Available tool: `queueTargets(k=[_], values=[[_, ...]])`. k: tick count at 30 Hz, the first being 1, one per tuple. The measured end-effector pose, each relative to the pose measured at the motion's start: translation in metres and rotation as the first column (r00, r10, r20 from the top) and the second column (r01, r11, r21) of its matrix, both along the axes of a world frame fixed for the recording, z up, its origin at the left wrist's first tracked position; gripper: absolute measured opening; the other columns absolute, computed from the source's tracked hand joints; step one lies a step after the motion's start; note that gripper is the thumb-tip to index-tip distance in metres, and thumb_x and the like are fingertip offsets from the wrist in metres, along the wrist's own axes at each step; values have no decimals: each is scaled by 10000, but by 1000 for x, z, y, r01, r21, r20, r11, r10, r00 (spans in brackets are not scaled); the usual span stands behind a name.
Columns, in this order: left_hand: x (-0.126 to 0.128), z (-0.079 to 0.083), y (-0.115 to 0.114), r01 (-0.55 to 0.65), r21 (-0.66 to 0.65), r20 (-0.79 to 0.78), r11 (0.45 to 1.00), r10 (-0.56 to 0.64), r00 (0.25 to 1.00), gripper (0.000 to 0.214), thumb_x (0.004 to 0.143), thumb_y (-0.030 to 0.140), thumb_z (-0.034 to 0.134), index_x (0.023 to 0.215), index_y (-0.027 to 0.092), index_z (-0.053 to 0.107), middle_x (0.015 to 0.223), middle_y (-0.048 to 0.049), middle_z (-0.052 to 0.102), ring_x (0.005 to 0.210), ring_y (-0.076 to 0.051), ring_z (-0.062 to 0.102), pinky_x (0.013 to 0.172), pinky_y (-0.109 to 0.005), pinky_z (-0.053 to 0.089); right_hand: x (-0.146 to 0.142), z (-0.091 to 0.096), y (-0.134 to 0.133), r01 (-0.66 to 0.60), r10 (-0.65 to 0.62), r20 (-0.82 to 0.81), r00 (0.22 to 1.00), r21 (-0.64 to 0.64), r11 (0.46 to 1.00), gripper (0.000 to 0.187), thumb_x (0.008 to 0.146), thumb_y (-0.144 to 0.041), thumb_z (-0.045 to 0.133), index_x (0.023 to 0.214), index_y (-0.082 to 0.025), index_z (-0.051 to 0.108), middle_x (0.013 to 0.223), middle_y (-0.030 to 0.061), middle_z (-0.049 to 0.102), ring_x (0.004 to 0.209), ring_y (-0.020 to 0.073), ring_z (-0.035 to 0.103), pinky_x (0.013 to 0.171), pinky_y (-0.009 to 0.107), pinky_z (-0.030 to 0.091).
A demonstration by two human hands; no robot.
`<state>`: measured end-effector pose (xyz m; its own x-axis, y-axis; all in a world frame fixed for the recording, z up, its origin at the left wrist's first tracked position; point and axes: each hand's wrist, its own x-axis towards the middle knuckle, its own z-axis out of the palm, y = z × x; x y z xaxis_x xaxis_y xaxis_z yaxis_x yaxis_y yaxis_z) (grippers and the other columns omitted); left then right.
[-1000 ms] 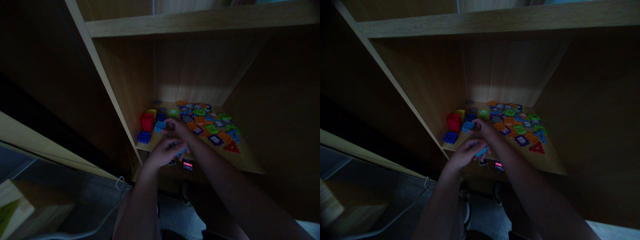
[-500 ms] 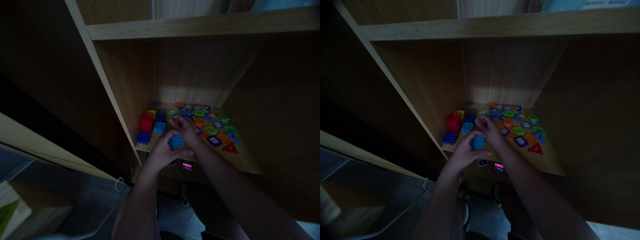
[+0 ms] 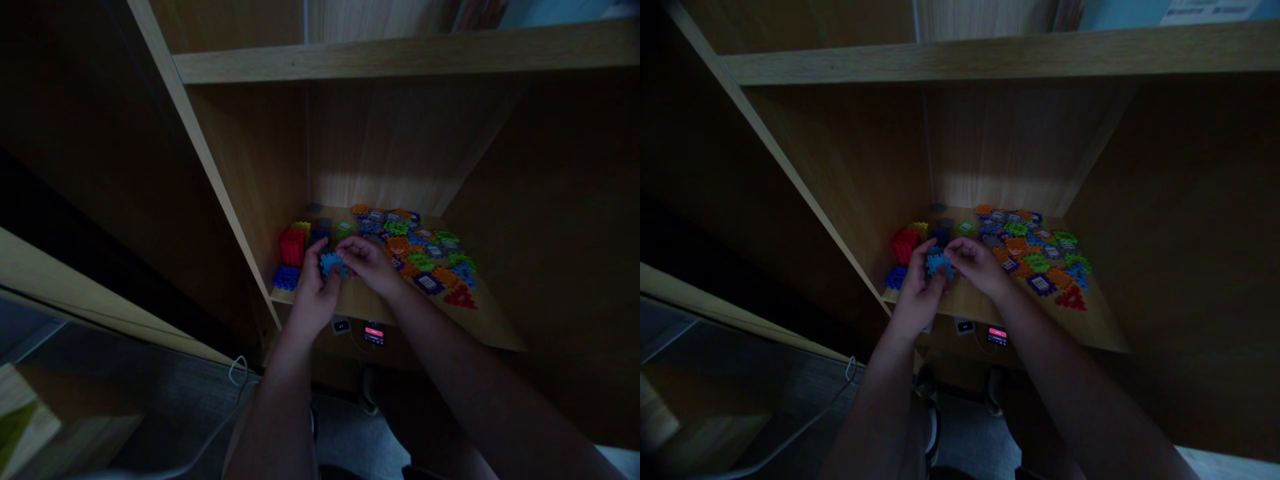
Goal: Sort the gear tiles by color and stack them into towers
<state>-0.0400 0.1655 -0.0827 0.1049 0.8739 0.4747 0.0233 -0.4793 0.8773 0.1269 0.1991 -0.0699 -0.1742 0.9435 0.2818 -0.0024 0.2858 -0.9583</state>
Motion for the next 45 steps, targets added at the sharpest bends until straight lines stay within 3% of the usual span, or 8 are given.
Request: queueTargets(k=[4,8,17,22,26,29,33,45], values=[[1,3,1,-35,-94,175,995,51,983,387,1028,333,666,1380,257,526,1192,-74,641,840,-161,674,644,-275,630,1,-1,1,-43,44,-14,999,52,998,441,835,-556,859,1114,-249,710,752,-39,647,582,112,554,542,243,460],[-1,7,3,-74,-168,255,983,116,960,293,973,323,718,1213,224,582,1025,-31,664,702,-122,656,573,-234,603,0,-6,3,-162,163,-18,986,57,985,647,718,-429,974,1279,-276,691,837,-36,684,735,148,671,700,282,558],[-5,8,4,-52,-273,299,961,136,944,313,918,336,742,1162,219,585,992,-15,685,614,-101,642,476,-202,551,-1,-9,-3,-166,164,65,984,24,986,689,694,-434,981,1287,-276,668,847,-45,655,730,137,654,667,257,531],[-6,11,0,-35,-260,299,965,115,947,439,932,412,759,1249,246,505,857,42,658,485,-71,550,445,-193,484,-1,-4,-7,-92,84,121,989,69,993,637,731,-539,934,1235,-271,650,788,-47,612,695,146,592,630,265,464],[-6,16,-11,-129,-167,326,977,179,928,392,996,482,697,1245,280,472,729,82,581,488,-79,504,452,-178,388,0,-7,0,106,-117,76,990,140,984,540,819,-645,816,1158,-268,629,768,-38,570,672,156,540,617,284,423],[-7,18,-20,143,-84,252,986,-118,960,221,1008,435,648,979,239,550,661,71,499,507,-83,443,480,-198,329,0,-14,8,269,-301,152,941,197,943,478,857,-615,785,1140,-262,633,755,-39,556,662,160,523,620,297,419],[0,14,-24,499,-145,-59,854,-511,858,247,946,324,622,747,192,559,638,40,506,554,-94,429,543,-228,329,-2,-25,18,296,-398,365,842,305,905,472,837,-586,817,1132,-250,666,897,6,635,750,173,575,701,321,468],[16,4,-19,564,-173,-210,807,-590,780,153,822,202,580,688,195,507,631,55,460,606,-105,401,582,-234,309,-7,-34,35,222,-425,540,727,401,889,452,832,-532,836,1141,-233,696,997,64,658,892,224,627,822,367,528]])
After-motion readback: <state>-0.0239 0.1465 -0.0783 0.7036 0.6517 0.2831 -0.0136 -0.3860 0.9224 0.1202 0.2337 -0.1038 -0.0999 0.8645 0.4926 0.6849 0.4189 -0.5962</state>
